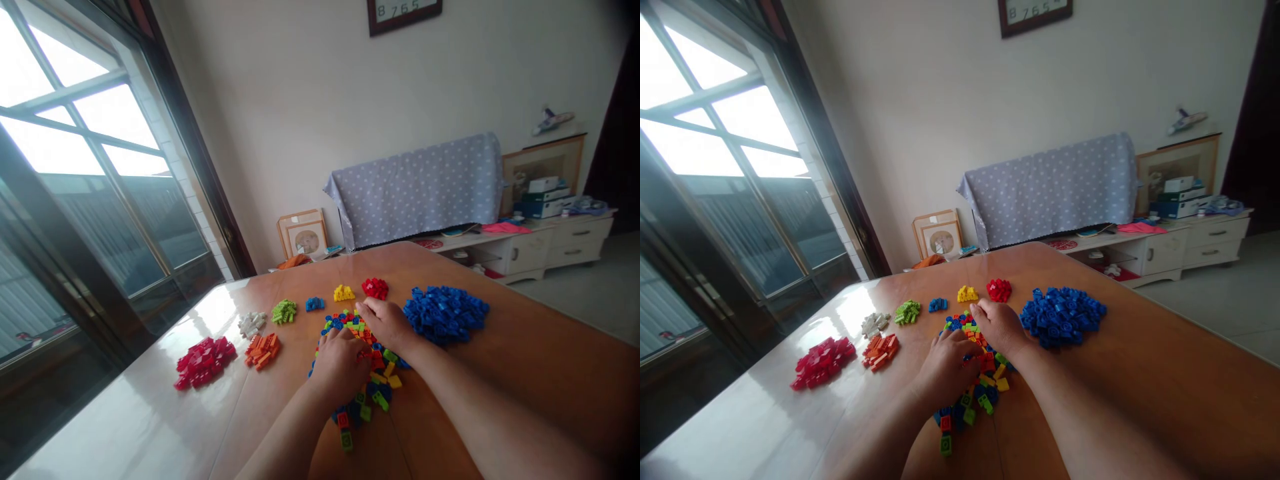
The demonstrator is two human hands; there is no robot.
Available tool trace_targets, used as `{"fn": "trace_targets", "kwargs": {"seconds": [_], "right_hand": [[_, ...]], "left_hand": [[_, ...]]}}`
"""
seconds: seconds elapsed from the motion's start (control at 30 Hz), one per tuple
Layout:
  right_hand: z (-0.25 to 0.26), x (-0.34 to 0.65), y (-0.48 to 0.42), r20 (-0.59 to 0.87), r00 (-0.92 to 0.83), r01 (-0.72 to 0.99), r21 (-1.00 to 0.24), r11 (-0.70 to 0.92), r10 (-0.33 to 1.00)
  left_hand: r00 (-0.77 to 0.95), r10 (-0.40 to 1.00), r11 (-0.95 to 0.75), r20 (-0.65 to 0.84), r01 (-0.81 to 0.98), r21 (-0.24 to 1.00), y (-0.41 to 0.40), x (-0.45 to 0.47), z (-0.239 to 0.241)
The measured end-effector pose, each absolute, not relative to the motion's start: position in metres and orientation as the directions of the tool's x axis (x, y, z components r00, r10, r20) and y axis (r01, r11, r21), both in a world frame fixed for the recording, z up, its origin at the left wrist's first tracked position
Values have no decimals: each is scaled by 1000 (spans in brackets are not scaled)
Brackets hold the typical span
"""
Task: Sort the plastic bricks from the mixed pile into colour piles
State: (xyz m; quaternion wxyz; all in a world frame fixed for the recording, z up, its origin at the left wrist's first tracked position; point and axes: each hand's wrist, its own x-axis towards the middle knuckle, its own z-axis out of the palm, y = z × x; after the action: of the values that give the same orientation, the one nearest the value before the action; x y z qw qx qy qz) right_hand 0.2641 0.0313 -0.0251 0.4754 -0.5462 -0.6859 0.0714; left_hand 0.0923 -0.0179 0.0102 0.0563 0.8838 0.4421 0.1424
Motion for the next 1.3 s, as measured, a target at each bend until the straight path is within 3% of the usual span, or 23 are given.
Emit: {"fn": "trace_targets", "kwargs": {"seconds": [0.3, 0.9, 1.3], "right_hand": [[-23, 264, 31, 575, 75, 674, -631, 384, 814], [-21, 262, 29, 553, 80, 658, -654, 373, 829], [-20, 261, 29, 549, 84, 661, -655, 366, 832]], "left_hand": [[509, 822, -564, 255, 788, 246, -5, 94, -11], [569, 796, -602, 206, 780, 172, -12, 91, -3], [491, 837, -535, 241, 827, 171, -9, 95, -4]]}}
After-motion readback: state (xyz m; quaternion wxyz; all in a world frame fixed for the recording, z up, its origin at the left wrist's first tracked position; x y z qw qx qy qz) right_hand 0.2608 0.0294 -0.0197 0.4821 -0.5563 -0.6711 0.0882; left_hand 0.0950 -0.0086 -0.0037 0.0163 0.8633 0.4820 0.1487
